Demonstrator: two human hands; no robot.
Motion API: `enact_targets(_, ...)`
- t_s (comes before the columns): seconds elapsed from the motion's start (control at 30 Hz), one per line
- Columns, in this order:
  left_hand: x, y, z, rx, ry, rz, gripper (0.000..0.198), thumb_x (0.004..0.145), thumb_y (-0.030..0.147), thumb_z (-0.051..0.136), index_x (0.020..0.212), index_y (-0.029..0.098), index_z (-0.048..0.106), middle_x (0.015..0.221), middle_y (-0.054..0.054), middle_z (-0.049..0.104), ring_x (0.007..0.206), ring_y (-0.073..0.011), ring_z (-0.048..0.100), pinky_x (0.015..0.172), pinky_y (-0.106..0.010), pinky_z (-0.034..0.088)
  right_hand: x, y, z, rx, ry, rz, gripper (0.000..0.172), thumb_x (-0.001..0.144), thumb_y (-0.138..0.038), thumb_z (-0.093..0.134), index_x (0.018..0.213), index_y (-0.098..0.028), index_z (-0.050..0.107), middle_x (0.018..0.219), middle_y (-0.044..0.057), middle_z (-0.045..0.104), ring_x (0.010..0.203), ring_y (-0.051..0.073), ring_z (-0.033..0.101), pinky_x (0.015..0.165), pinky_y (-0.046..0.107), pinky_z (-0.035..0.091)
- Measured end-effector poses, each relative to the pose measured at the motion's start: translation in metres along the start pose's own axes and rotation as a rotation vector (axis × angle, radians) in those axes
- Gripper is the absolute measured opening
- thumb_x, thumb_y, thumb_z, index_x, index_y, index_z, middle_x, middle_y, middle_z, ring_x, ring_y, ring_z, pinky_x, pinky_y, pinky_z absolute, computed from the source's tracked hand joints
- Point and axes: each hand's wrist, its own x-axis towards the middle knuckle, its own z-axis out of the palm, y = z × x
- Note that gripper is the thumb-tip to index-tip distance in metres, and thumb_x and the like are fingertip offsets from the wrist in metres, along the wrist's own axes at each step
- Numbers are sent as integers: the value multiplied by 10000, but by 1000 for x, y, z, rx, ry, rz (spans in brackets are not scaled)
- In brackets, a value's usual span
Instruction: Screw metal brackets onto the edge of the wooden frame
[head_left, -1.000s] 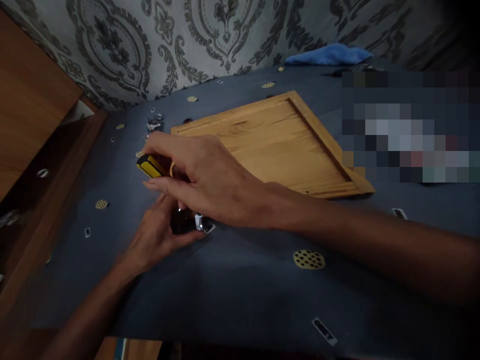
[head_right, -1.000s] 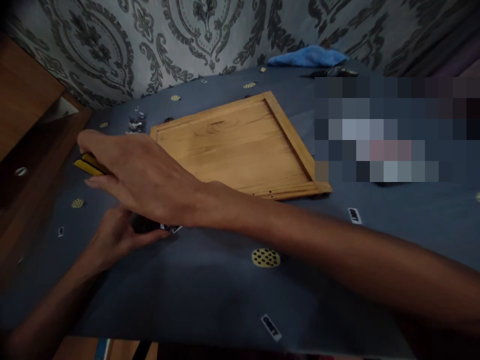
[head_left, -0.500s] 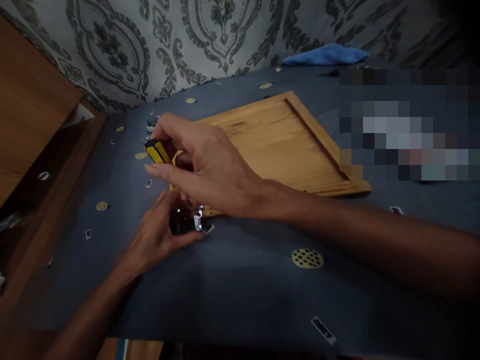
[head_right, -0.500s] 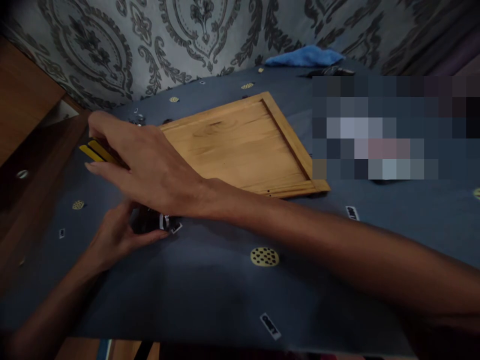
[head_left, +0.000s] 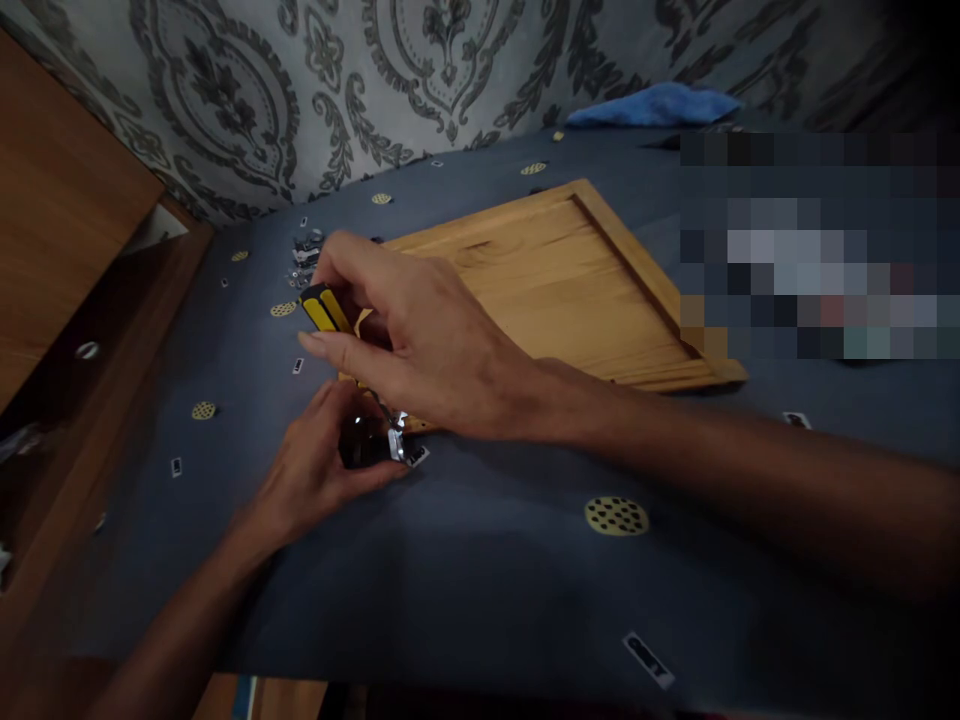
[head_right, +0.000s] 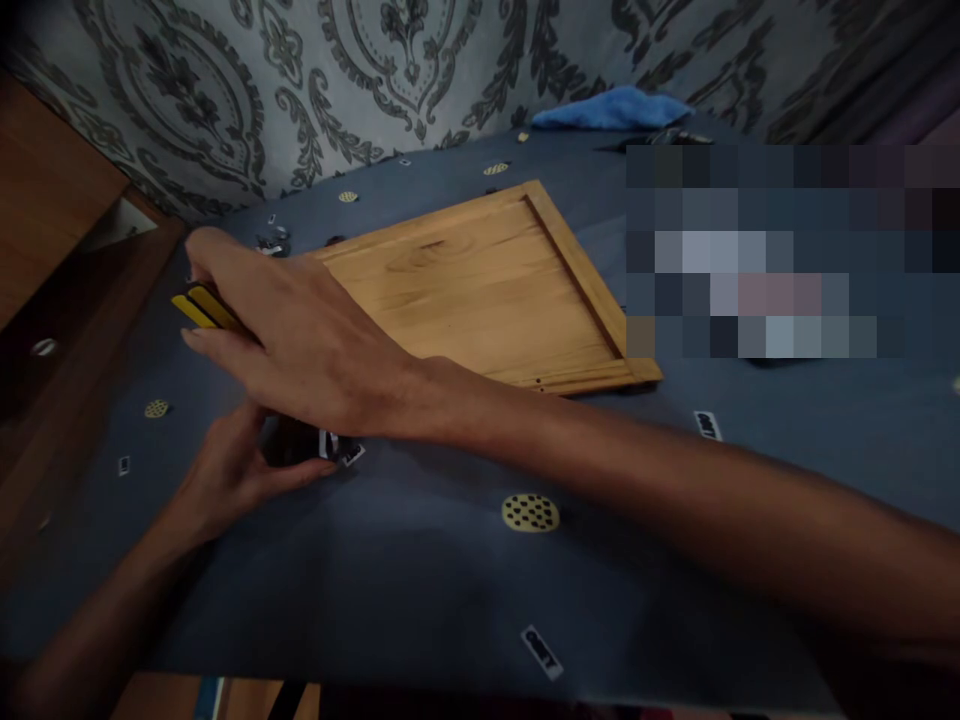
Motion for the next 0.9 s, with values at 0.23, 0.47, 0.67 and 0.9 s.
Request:
enact_targets(0.23,-1,-1,0,-6,9,16,327,785,359,855,979,243,619,932,6,700,810,-214,695,720,-339,597,-2,5,5,53,32,-99,169,1005,-219,588,978,-219,422,850,-57,532,794,113,546,838,276,426)
enact_targets(0.47,-2,-4,0,3,9,17,403,780,383,856,1073,235,621,980,-17,715,837,-230,716,740,-349,613,0,-3,-9,61,-141,-70,117,1024,-199,587,1117,-166,523,1043,-2,614,881,106,570,855,258,476)
enact_targets(0.67,-3,-4,0,-15,-12,-1,394,794,376,841,1099,236,633,1032,-28,747,846,-231,742,735,-348,617,2,-4,-14,97,-213,-99,65,1009,-145,574,1064,-176,560,947,-45,610,983,116,612,900,268,470)
enact_targets(0.9,-5,-11,1,6,-15,4,405,784,402,850,1091,209,670,1033,-64,786,926,-301,765,804,-437,635,5,-9,-6,61,-211,-97,147,1010,-239,639,974,-221,497,792,-77,540,733,100,525,742,241,425)
